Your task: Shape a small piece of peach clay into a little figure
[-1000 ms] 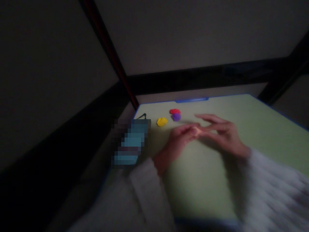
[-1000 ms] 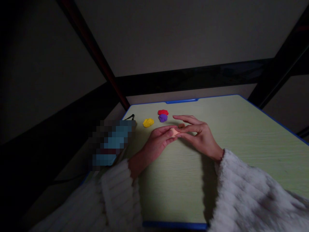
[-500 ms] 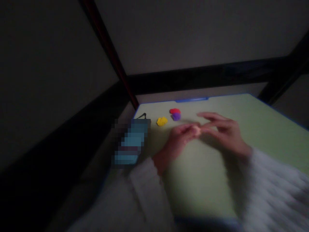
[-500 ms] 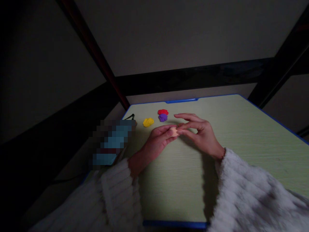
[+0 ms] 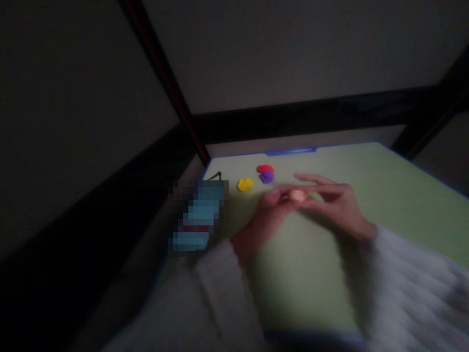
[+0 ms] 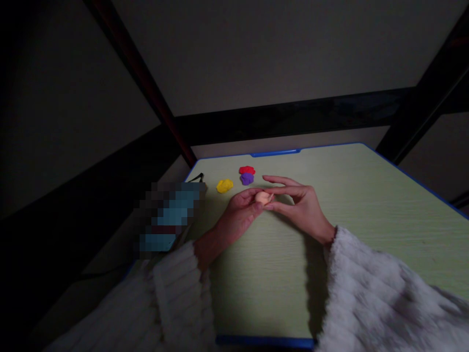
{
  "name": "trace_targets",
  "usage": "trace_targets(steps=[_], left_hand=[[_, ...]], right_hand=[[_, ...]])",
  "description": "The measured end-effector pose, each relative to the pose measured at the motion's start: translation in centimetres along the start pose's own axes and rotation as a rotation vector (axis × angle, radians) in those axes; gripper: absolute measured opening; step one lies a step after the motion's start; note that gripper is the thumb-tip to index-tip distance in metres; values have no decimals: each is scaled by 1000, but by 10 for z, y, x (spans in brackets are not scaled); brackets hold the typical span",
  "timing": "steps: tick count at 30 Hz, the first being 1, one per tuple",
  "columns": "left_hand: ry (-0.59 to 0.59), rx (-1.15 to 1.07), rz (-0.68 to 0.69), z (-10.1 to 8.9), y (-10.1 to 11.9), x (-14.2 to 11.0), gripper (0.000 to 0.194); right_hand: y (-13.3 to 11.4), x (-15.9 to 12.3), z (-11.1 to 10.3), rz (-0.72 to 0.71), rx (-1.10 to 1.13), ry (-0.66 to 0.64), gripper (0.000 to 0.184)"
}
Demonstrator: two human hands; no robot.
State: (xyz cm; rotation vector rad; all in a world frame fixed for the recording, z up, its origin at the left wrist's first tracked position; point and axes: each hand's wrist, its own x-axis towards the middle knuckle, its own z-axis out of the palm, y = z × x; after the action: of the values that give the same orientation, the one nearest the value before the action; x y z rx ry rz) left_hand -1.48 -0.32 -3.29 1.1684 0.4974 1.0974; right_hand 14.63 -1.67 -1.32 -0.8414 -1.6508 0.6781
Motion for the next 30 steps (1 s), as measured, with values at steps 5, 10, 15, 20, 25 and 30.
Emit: trace_targets(steps=[5, 10, 15, 20, 25, 30], left_hand=[[3, -14, -25, 0, 0, 0, 30], [38, -18, -35, 1, -1, 0, 29], [73, -39, -71, 4, 2, 2, 31], [60, -21, -77, 6, 3, 2, 30], [57, -29, -70, 7, 2, 2, 28], [59, -54, -100, 10, 5, -1, 24]], right_hand=[[-2, -1, 1, 61, 79, -1, 24], [-6, -1, 3, 45, 76, 15, 19], [-7, -1, 7, 20, 94, 60, 8], [-7, -1, 10, 5, 116, 114, 10], [-7, -1, 14, 14, 73, 196, 9], [-7, 2, 9, -18, 37, 181, 5]])
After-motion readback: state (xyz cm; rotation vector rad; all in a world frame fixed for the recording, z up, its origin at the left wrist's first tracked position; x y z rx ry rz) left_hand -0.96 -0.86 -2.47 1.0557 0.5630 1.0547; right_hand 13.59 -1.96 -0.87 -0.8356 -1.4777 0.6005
